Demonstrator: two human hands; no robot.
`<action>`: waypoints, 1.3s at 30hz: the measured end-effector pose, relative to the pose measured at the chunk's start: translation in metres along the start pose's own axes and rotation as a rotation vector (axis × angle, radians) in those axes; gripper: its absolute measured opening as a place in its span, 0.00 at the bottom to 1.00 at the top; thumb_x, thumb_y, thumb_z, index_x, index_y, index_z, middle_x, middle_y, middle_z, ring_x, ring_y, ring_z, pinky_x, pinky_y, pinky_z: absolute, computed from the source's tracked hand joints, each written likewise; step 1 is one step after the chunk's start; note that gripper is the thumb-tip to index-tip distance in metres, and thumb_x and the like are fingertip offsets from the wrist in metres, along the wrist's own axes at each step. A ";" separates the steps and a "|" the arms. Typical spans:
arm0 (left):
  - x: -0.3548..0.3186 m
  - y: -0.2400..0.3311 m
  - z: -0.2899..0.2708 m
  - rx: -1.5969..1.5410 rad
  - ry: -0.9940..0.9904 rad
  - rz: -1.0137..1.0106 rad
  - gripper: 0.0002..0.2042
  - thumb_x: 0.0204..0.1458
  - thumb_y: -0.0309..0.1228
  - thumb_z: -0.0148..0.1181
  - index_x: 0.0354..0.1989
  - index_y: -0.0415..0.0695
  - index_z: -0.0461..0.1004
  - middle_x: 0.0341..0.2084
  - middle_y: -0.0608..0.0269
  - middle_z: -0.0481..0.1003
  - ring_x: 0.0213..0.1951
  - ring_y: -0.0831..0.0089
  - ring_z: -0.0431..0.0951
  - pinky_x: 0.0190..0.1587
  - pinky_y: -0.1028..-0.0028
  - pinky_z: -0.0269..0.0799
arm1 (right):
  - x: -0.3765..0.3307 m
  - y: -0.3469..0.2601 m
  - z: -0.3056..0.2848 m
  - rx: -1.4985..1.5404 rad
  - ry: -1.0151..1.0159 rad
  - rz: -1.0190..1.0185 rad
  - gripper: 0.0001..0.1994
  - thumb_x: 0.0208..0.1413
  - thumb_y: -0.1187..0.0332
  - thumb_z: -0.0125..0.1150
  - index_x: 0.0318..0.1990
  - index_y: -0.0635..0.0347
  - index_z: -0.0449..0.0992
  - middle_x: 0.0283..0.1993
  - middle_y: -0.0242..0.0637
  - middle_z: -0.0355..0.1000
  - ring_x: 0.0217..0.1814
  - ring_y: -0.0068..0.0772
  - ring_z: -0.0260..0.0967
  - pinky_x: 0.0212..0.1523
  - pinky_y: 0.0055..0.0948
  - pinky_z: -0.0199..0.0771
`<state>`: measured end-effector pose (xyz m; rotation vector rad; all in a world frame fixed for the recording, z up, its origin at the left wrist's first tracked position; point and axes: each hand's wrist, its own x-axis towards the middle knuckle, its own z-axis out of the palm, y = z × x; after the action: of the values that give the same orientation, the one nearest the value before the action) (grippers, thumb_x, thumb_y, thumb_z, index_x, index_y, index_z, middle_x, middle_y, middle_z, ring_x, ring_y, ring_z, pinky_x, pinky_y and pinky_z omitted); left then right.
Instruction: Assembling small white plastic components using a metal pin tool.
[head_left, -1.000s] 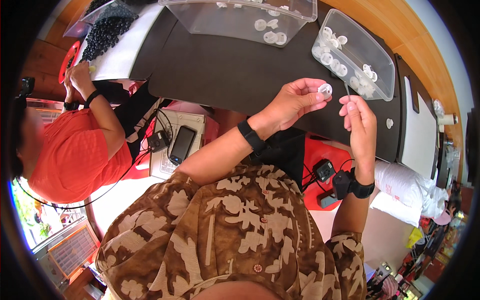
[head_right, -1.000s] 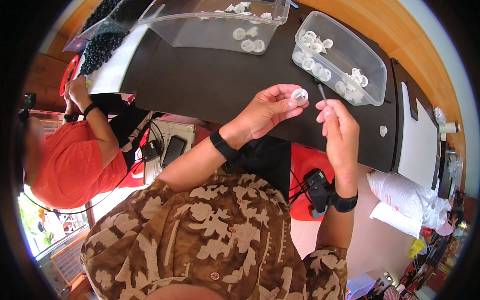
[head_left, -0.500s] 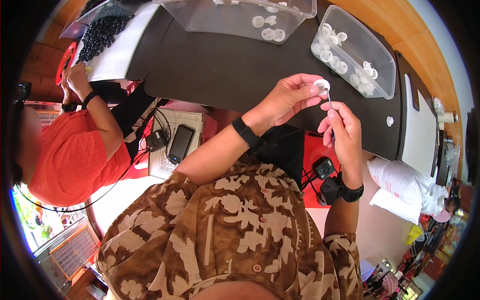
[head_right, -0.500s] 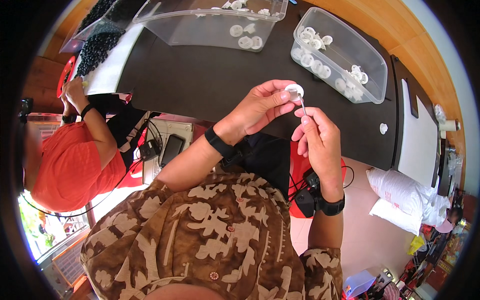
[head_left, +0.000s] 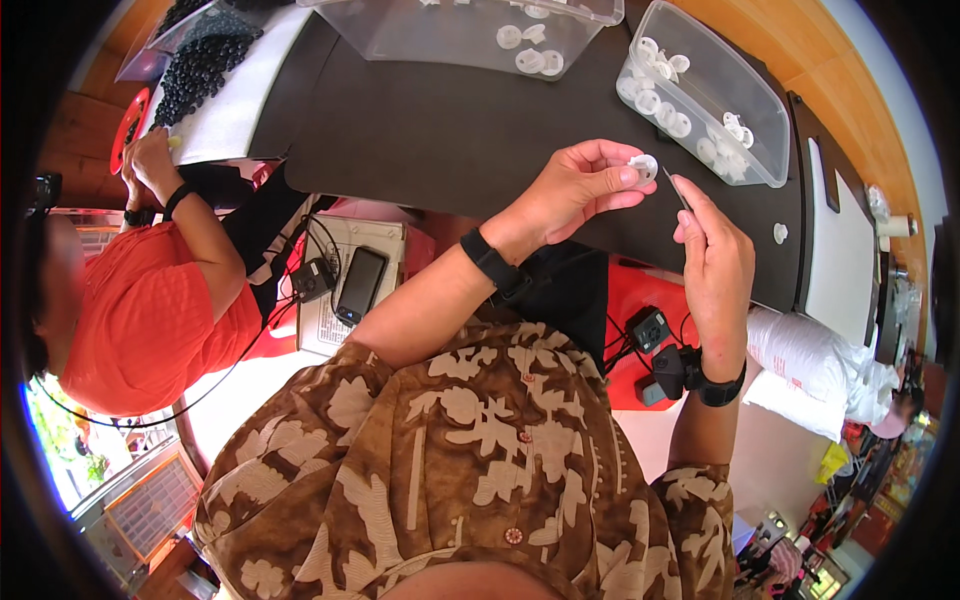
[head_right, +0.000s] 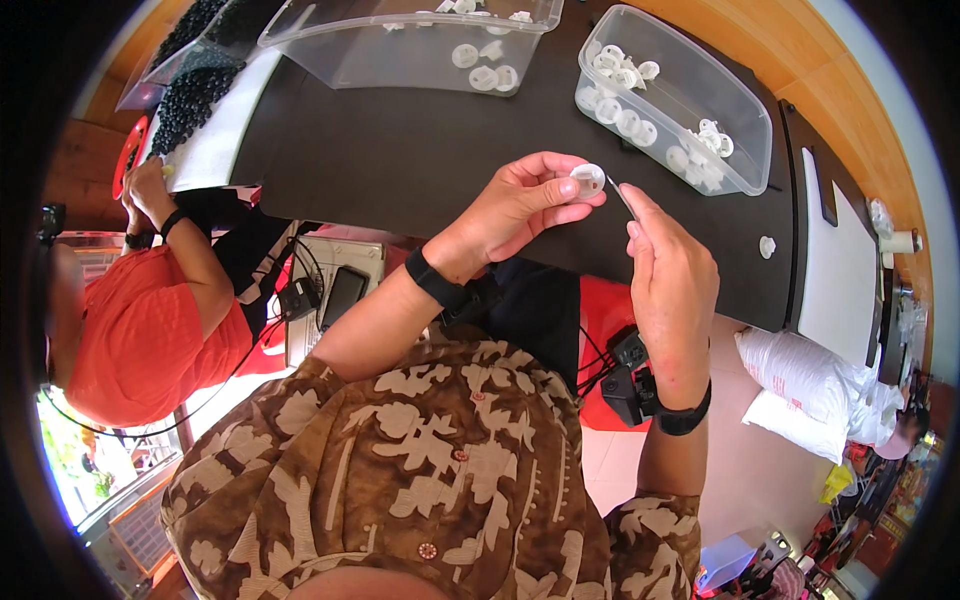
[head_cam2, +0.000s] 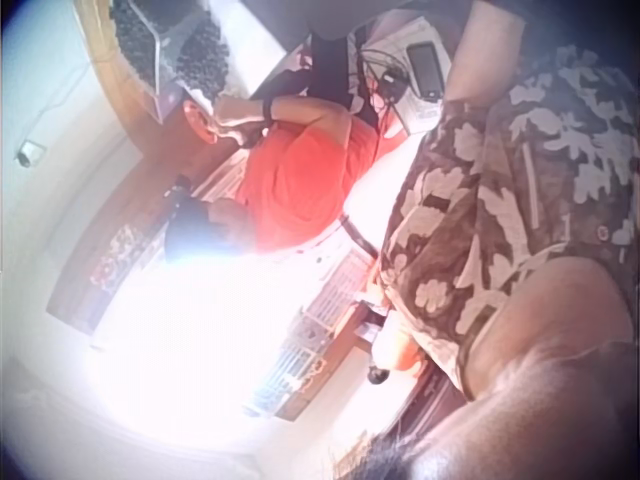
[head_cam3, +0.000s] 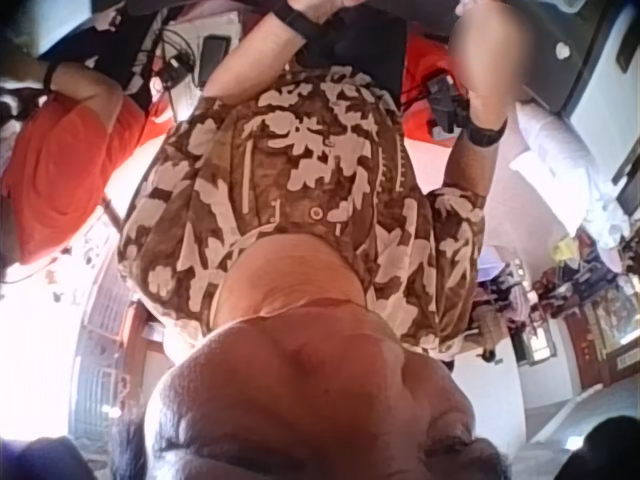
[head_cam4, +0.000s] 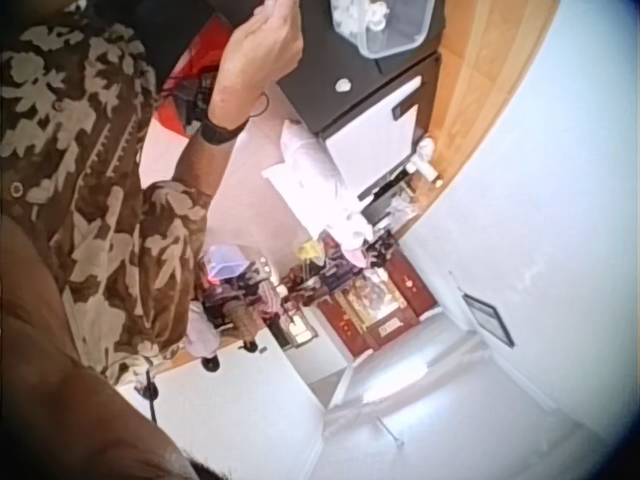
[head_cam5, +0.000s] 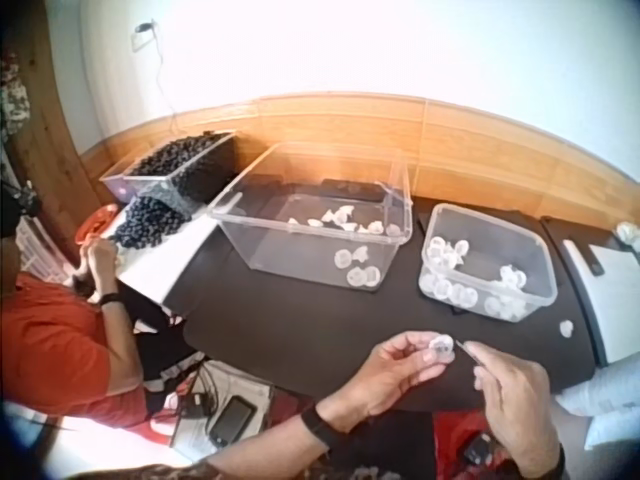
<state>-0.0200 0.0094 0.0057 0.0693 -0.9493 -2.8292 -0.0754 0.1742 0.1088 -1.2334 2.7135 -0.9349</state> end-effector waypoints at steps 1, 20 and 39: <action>0.000 0.000 0.000 -0.001 0.001 -0.001 0.13 0.56 0.26 0.57 0.49 0.39 0.70 0.45 0.55 0.74 0.48 0.65 0.76 0.51 0.71 0.76 | 0.001 0.000 -0.001 0.000 -0.001 0.001 0.14 0.55 0.78 0.51 0.49 0.58 0.75 0.28 0.43 0.72 0.26 0.36 0.70 0.31 0.30 0.71; 0.002 -0.002 0.000 0.041 -0.006 -0.021 0.11 0.55 0.24 0.58 0.47 0.38 0.71 0.44 0.55 0.75 0.47 0.65 0.77 0.51 0.70 0.76 | 0.020 -0.012 -0.020 -0.447 -0.217 -0.173 0.16 0.51 0.78 0.51 0.47 0.56 0.76 0.32 0.41 0.73 0.33 0.49 0.72 0.33 0.41 0.73; 0.004 -0.001 0.001 0.104 0.003 -0.060 0.11 0.55 0.25 0.58 0.46 0.38 0.73 0.43 0.55 0.75 0.45 0.67 0.78 0.49 0.72 0.77 | 0.026 -0.003 -0.026 -0.434 -0.208 -0.232 0.11 0.54 0.73 0.52 0.42 0.54 0.79 0.28 0.41 0.73 0.30 0.47 0.72 0.30 0.39 0.71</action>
<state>-0.0239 0.0100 0.0060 0.1159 -1.1118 -2.8304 -0.0977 0.1679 0.1380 -1.6338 2.7250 -0.2001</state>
